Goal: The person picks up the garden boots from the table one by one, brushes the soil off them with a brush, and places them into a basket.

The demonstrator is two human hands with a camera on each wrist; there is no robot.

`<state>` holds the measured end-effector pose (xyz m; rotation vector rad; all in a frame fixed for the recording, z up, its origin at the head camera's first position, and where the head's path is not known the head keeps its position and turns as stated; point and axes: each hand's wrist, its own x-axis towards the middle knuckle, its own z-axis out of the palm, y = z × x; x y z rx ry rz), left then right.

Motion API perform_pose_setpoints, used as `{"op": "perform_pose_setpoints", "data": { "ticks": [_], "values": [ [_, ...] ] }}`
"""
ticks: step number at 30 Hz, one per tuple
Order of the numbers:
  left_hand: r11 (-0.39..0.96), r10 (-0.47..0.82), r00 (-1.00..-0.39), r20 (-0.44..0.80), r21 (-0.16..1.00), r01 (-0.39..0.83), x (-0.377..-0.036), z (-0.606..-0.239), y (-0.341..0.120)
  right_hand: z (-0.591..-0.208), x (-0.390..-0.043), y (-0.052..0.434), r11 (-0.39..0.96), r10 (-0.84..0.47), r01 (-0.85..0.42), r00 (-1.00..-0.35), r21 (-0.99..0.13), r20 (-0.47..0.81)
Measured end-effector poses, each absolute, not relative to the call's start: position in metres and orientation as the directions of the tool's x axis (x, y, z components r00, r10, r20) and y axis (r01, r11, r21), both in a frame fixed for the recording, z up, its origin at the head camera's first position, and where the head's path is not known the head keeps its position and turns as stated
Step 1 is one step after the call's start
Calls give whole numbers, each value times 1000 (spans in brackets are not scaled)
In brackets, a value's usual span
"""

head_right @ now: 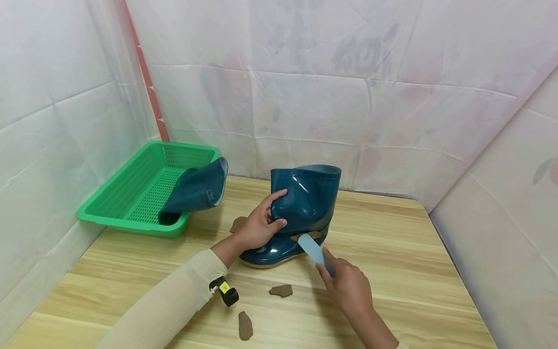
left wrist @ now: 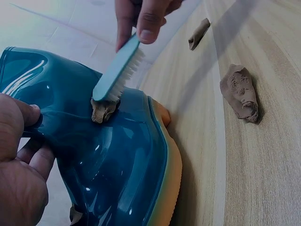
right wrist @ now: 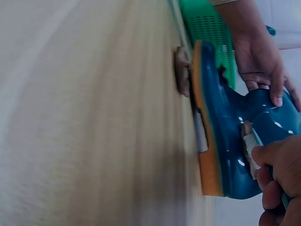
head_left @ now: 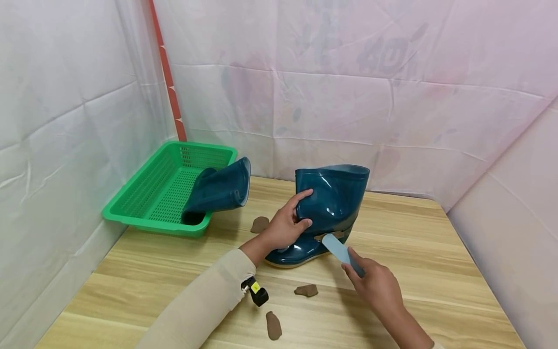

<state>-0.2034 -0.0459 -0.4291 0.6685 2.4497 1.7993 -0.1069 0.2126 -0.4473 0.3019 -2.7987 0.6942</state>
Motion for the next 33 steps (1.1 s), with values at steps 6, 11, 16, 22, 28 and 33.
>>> {"op": "perform_pose_setpoints", "data": {
  "ticks": [6,11,16,22,28,33],
  "values": [
    [230,363,-897,253,908,349,-204,-429,-47,-451,-106,210,857,-197,-287,-950,-429,241],
    [242,358,-903,236,911,334,-203,-429,-47,-452,-105,208,848,-241,-353,-922,-396,304],
    [244,354,-906,233,912,329,-203,-429,-46,-448,-106,208,852,-217,-344,-918,-394,333],
    [235,362,-900,241,911,338,-203,-429,-46,-446,-106,216,870,-148,-281,-933,-405,329],
    [238,349,-908,232,915,325,-203,-429,-47,-446,-106,223,879,-132,-283,-918,-384,375],
    [241,349,-910,225,917,319,-203,-429,-46,-446,-106,220,868,-128,-306,-898,-390,421]
  ]
}}
